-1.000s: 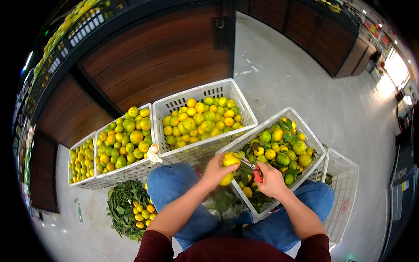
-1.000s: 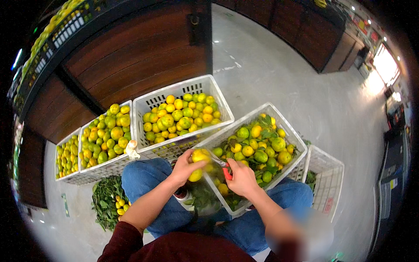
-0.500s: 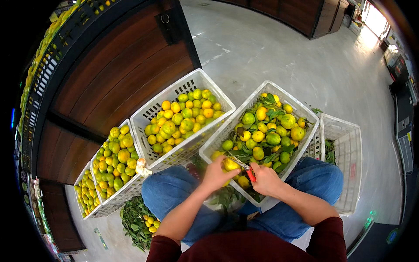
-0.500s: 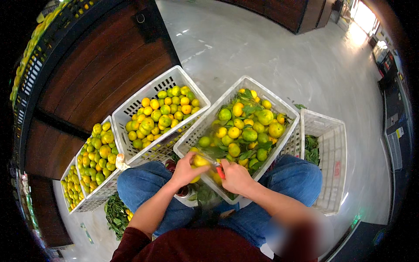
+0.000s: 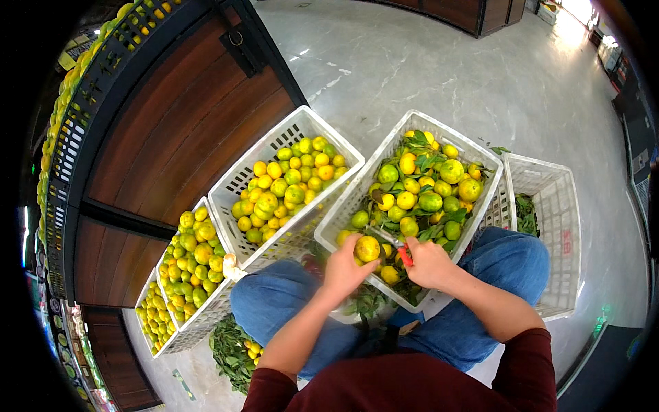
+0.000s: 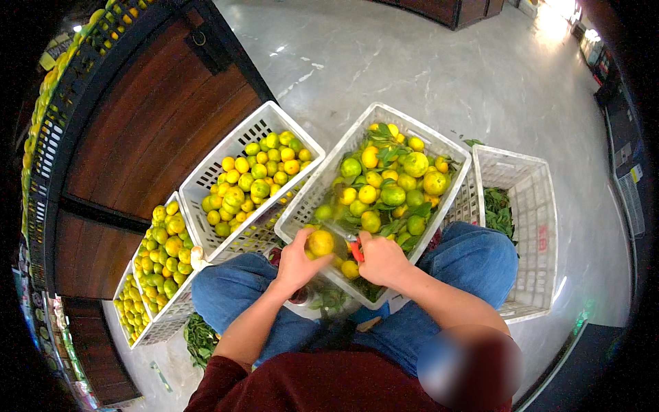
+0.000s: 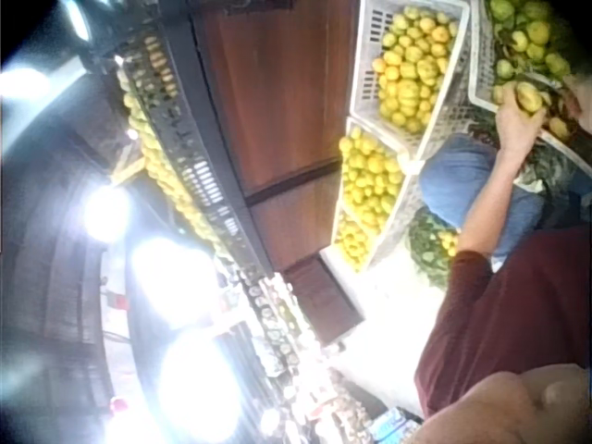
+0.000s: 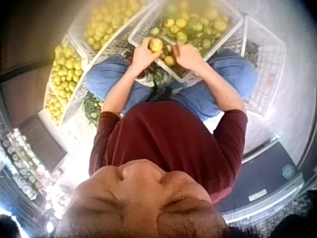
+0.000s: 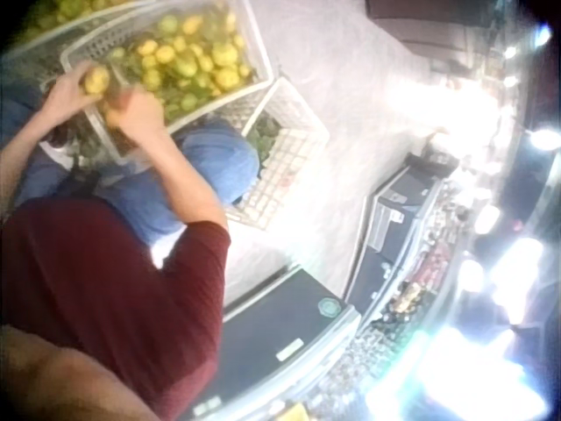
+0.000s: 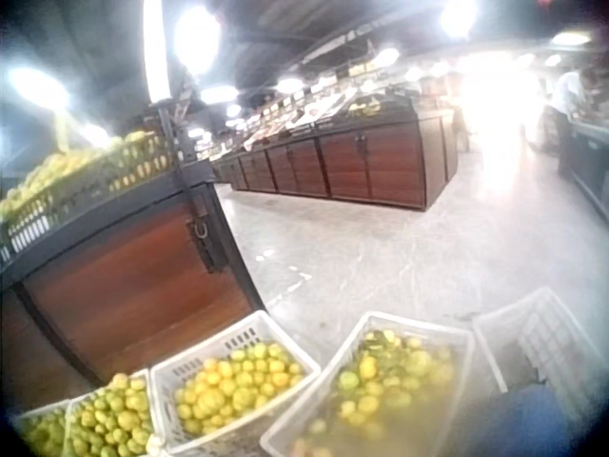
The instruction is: The person sits on the floor and uses red-handled shears to trim leaves and stems from small citrus fruits. They pick each fruit from a crate, cut off the foliage, and place the trimmed fruit into a separate crate while discarding the leaves into a third crate.
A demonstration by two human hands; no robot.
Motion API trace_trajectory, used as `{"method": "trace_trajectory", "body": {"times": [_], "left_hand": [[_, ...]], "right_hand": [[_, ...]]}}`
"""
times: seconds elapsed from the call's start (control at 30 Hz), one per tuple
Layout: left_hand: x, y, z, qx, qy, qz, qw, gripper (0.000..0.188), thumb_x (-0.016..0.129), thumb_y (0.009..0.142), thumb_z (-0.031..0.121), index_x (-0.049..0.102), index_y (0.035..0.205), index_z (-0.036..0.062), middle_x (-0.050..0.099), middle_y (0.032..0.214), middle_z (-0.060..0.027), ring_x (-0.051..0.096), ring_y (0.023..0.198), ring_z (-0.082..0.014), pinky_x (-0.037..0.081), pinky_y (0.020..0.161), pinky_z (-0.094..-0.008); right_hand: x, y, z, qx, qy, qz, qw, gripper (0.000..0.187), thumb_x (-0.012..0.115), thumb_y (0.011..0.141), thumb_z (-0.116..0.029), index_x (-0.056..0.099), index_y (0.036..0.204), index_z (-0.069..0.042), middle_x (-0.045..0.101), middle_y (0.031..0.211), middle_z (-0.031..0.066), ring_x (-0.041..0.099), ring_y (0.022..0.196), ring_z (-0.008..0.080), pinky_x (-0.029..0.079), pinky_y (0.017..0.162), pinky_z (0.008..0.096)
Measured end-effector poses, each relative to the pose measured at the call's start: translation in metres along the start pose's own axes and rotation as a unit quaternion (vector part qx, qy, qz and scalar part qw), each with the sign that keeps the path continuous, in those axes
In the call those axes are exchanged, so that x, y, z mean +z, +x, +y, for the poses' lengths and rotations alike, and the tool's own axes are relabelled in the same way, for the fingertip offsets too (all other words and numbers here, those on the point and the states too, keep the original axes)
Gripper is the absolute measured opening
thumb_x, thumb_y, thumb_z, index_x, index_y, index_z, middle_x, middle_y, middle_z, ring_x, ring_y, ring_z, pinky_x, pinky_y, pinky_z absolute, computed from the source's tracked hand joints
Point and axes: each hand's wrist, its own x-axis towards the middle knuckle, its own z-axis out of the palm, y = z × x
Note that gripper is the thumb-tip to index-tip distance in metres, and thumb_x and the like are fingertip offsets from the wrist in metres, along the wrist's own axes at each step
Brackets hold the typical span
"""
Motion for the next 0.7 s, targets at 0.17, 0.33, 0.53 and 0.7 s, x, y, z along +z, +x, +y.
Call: {"method": "trace_trajectory", "body": {"times": [0.17,0.33,0.53,0.7], "left_hand": [[-0.004,-0.002,0.002,0.037,0.024,0.018,0.999,0.056,0.072,0.062,0.024,0.048,0.109,0.0036,0.058,0.092,-0.0191,0.057,0.086,-0.0334,0.046,0.073,-0.0356],[-0.004,-0.005,0.007,0.107,0.044,0.006,0.993,0.056,0.070,0.063,0.018,0.047,0.112,0.0048,0.056,0.097,-0.0185,0.056,0.088,-0.0330,0.047,0.073,-0.0359],[0.007,-0.014,0.007,0.182,0.030,0.030,0.982,0.060,0.070,0.063,0.019,0.045,0.115,0.0052,0.054,0.090,-0.0162,0.056,0.079,-0.0324,0.046,0.066,-0.0374],[0.004,-0.015,0.008,0.117,-0.014,0.007,0.993,0.056,0.070,0.062,0.017,0.047,0.111,0.0009,0.055,0.100,-0.0198,0.055,0.090,-0.0335,0.046,0.076,-0.0367]], "right_hand": [[-0.008,0.006,0.001,0.014,0.061,0.027,0.998,0.030,0.056,0.072,-0.015,0.048,0.095,0.002,0.058,0.070,0.0217,0.057,0.065,0.0363,0.046,0.059,0.0435],[0.005,0.017,0.004,0.142,0.555,-0.105,0.813,0.036,0.061,0.078,-0.027,0.046,0.098,-0.001,0.055,0.074,0.0077,0.054,0.057,0.0158,0.046,0.053,0.0274],[0.013,0.023,-0.015,0.119,0.566,-0.080,0.812,0.040,0.061,0.077,-0.023,0.048,0.107,-0.001,0.055,0.084,0.0043,0.052,0.063,0.0087,0.042,0.051,0.0209],[0.021,0.025,-0.007,0.012,0.467,-0.068,0.881,0.052,0.068,0.066,-0.019,0.046,0.108,0.003,0.055,0.089,0.0089,0.054,0.077,0.0149,0.045,0.067,0.0271]]}}
